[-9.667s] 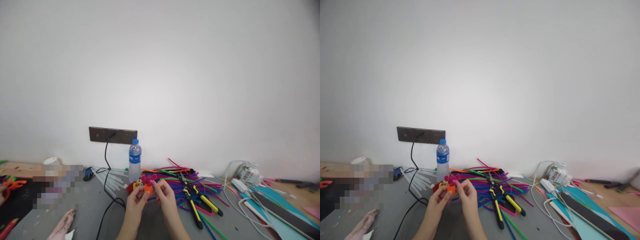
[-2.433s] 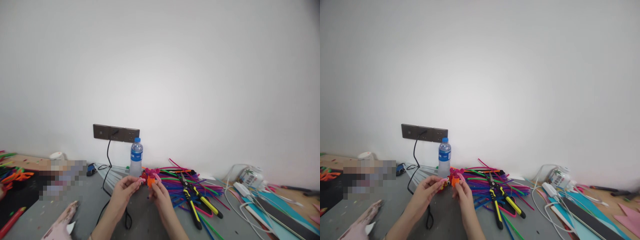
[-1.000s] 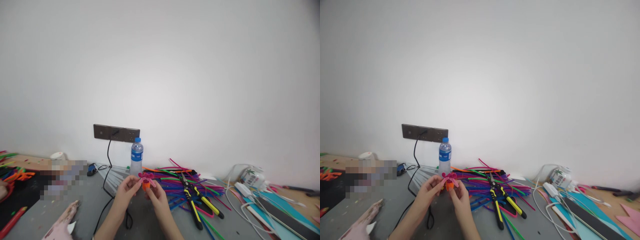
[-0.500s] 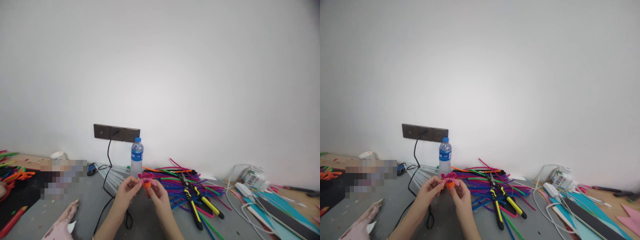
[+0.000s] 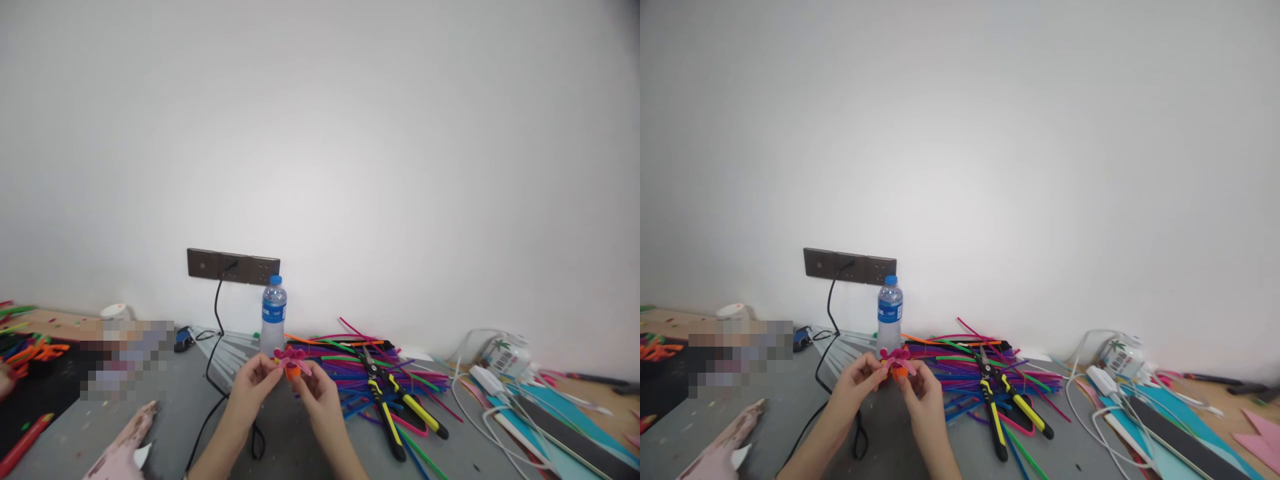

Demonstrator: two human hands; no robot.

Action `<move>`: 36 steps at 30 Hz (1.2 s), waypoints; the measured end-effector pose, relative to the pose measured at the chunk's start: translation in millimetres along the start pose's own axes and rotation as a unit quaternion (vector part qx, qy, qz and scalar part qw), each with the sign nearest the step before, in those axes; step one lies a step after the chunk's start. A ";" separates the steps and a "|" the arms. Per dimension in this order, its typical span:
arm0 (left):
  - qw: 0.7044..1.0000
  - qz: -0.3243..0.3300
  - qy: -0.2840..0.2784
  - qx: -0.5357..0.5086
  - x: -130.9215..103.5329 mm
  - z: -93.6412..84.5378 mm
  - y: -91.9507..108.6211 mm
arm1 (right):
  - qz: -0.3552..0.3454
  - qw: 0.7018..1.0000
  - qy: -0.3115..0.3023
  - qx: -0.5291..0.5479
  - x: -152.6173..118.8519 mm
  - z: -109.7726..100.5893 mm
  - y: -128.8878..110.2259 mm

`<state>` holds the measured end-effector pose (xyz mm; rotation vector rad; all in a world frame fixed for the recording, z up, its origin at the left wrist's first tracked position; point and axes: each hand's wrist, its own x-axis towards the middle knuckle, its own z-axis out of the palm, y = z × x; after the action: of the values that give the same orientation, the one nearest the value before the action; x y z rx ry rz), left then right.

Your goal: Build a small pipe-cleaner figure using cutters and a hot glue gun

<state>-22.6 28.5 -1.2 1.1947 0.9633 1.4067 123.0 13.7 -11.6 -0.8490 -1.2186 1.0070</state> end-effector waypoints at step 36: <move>0.996 -0.054 -0.069 0.023 -1.2 3.7 0.6 | 0.053 0.995 0.004 0.082 4.7 -4.8 2.4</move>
<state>-19.1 27.1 -0.2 1.2387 0.9539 1.2061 127.5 19.0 -13.0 -0.7940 -1.0760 1.1728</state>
